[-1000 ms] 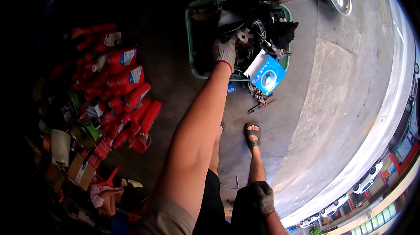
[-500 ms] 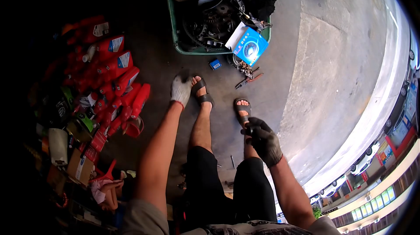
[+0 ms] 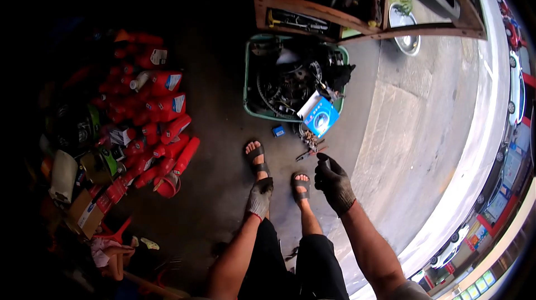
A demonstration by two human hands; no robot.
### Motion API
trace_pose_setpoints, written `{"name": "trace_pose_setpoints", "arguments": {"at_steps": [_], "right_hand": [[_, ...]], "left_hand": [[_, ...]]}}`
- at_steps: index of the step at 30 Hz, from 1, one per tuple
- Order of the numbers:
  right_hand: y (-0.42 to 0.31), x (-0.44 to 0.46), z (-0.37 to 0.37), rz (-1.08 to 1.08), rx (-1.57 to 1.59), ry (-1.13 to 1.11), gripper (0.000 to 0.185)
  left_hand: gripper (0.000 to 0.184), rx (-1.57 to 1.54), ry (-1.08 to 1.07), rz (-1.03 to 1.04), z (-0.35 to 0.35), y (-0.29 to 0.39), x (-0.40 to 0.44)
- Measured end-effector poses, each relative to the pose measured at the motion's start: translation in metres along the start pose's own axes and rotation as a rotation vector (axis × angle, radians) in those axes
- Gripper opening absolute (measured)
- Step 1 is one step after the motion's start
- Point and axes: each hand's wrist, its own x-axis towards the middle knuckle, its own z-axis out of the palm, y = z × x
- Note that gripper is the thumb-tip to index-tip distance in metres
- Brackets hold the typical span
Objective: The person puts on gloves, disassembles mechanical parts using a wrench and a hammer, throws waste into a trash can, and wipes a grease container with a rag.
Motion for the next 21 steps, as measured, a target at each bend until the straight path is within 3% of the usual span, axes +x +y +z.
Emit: {"name": "trace_pose_setpoints", "arguments": {"at_steps": [4, 8, 10, 11, 13, 15, 16, 18, 19, 21], "right_hand": [[-0.076, 0.044, 0.042, -0.181, -0.272, 0.052, 0.033], [-0.164, 0.095, 0.104, -0.667, -0.474, 0.014, 0.034], [-0.206, 0.130, 0.121, -0.878, -0.807, 0.033, 0.026], [-0.227, 0.150, 0.127, -1.131, -1.042, 0.068, 0.022], [-0.254, 0.170, 0.146, -1.382, -1.285, 0.104, 0.018], [-0.278, 0.165, 0.174, -1.624, -1.959, 0.254, 0.025], [-0.285, 0.185, 0.176, -1.623, -1.965, 0.252, 0.025], [-0.287, 0.190, 0.192, -1.263, -1.898, 0.289, 0.022], [-0.284, 0.176, 0.206, -1.079, -1.810, 0.349, 0.024], [-0.284, 0.180, 0.214, -1.004, -1.851, 0.392, 0.025]], "left_hand": [[0.022, 0.004, 0.059, 0.102, -0.035, 0.015, 0.006], [0.025, 0.117, 0.167, -0.034, -0.101, 0.010, 0.005], [0.025, 0.146, 0.183, -0.065, -0.142, -0.035, 0.002], [0.025, 0.222, 0.193, -0.071, -0.156, -0.042, -0.003], [0.025, 0.293, 0.198, -0.078, -0.167, -0.047, -0.015], [0.023, 0.442, 0.209, -0.092, -0.174, -0.044, -0.030], [0.023, 0.438, 0.206, -0.094, -0.177, -0.054, -0.036], [0.021, 0.334, 0.199, -0.218, -0.179, -0.061, -0.043], [0.021, 0.158, 0.224, -0.394, -0.176, -0.059, -0.047], [0.020, 0.140, 0.217, -0.360, -0.182, -0.101, -0.046]]}}
